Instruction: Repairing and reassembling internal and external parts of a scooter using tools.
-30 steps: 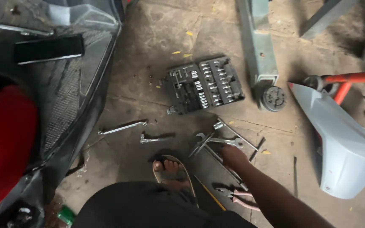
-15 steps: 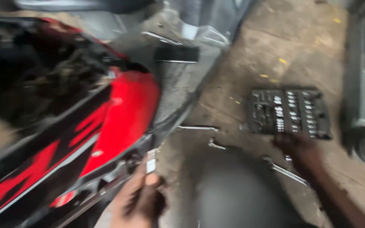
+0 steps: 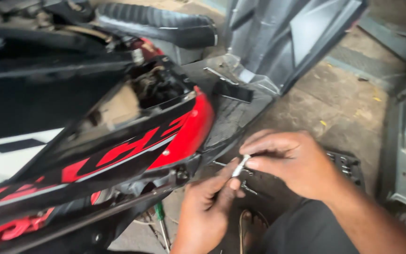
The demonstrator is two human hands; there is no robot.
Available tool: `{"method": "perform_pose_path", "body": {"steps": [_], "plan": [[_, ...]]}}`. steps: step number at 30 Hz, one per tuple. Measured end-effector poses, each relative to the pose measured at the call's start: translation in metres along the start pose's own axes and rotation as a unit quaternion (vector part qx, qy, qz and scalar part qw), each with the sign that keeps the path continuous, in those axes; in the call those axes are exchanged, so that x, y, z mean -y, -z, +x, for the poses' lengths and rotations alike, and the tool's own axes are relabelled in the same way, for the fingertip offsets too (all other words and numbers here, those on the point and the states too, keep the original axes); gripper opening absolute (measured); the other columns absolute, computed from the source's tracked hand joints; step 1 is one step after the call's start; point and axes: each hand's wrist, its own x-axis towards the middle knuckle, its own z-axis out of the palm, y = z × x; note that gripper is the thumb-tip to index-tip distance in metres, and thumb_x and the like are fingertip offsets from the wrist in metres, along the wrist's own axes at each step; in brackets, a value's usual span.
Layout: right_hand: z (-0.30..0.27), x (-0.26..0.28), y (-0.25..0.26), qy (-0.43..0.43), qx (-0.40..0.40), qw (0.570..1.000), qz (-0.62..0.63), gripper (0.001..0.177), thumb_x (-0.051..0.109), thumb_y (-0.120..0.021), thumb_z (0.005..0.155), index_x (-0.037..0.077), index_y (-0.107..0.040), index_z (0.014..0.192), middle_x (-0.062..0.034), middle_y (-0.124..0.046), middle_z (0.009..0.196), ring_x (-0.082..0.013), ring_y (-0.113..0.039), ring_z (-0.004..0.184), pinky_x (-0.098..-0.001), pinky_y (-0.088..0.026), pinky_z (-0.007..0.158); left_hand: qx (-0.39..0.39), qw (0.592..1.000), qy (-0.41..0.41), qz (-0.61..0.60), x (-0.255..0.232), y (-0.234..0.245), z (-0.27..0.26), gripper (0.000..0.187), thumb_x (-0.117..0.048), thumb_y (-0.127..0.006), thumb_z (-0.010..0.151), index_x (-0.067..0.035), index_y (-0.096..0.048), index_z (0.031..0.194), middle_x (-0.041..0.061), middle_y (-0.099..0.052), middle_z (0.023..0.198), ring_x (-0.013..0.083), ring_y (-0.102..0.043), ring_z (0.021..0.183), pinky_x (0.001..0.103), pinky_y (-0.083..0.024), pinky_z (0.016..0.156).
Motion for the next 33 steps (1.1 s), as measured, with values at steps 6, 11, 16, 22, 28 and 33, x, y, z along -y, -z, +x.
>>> {"method": "perform_pose_path", "body": {"steps": [6,11,16,22,28,33], "plan": [[0.009,0.020,-0.003,-0.003,0.035,0.993,-0.112,0.016,-0.001,-0.077,0.079,-0.001,-0.082,0.095,-0.0072,-0.079,0.097,-0.0147,-0.074,0.090,-0.0274,-0.058,0.080,0.016,0.982,-0.017,0.185,-0.014,0.018,-0.006,0.033,-0.016,-0.072,0.095,-0.012,-0.077,0.127,0.013,-0.070,0.077,0.0126,-0.066,0.061,0.031,-0.052,0.064],[0.024,0.033,-0.021,-0.037,0.053,0.959,-0.276,0.021,0.006,-0.080,0.075,0.004,-0.082,0.096,-0.0031,-0.080,0.089,-0.0122,-0.076,0.082,-0.0261,-0.057,0.074,-0.016,0.990,-0.017,0.136,0.004,0.016,-0.005,0.035,-0.015,-0.069,0.094,-0.011,-0.075,0.128,0.007,-0.071,0.072,0.0096,-0.064,0.062,0.034,-0.052,0.062],[0.029,0.008,-0.034,-0.017,-0.014,0.990,-0.136,0.015,0.006,-0.077,0.082,0.001,-0.081,0.095,-0.0059,-0.079,0.092,-0.0149,-0.077,0.082,-0.0270,-0.058,0.073,0.009,0.978,0.119,-0.170,0.018,0.017,0.009,0.038,-0.017,-0.064,0.098,-0.012,-0.071,0.135,0.000,-0.067,0.071,0.0071,-0.053,0.053,0.026,-0.045,0.048],[0.059,-0.026,-0.050,-0.004,-0.047,0.984,-0.171,0.021,0.004,-0.070,0.089,0.003,-0.078,0.109,-0.0051,-0.079,0.095,-0.0111,-0.074,0.084,-0.0248,-0.058,0.075,-0.048,0.961,0.206,-0.178,0.021,0.005,0.037,0.035,-0.019,-0.060,0.098,-0.010,-0.071,0.131,0.003,-0.067,0.071,0.0097,-0.054,0.048,0.024,-0.043,0.043],[0.102,-0.039,-0.071,-0.126,-0.157,0.978,-0.049,0.025,0.013,-0.070,0.092,0.003,-0.074,0.114,0.0001,-0.077,0.099,-0.0074,-0.069,0.074,-0.0277,-0.058,0.053,-0.147,0.875,0.202,-0.415,0.048,-0.013,0.072,0.027,-0.017,-0.054,0.103,-0.003,-0.071,0.120,0.007,-0.069,0.080,0.0127,-0.063,0.058,0.026,-0.054,0.051],[0.113,-0.057,-0.067,-0.176,-0.094,0.980,-0.002,0.028,0.018,-0.068,0.096,0.008,-0.078,0.120,-0.0032,-0.068,0.076,-0.0072,-0.048,0.046,-0.0260,-0.035,0.033,-0.199,0.813,0.195,-0.512,0.056,-0.028,0.082,0.020,-0.021,-0.052,0.105,-0.006,-0.066,0.107,0.004,-0.066,0.082,0.0129,-0.061,0.062,0.028,-0.053,0.053]]}}
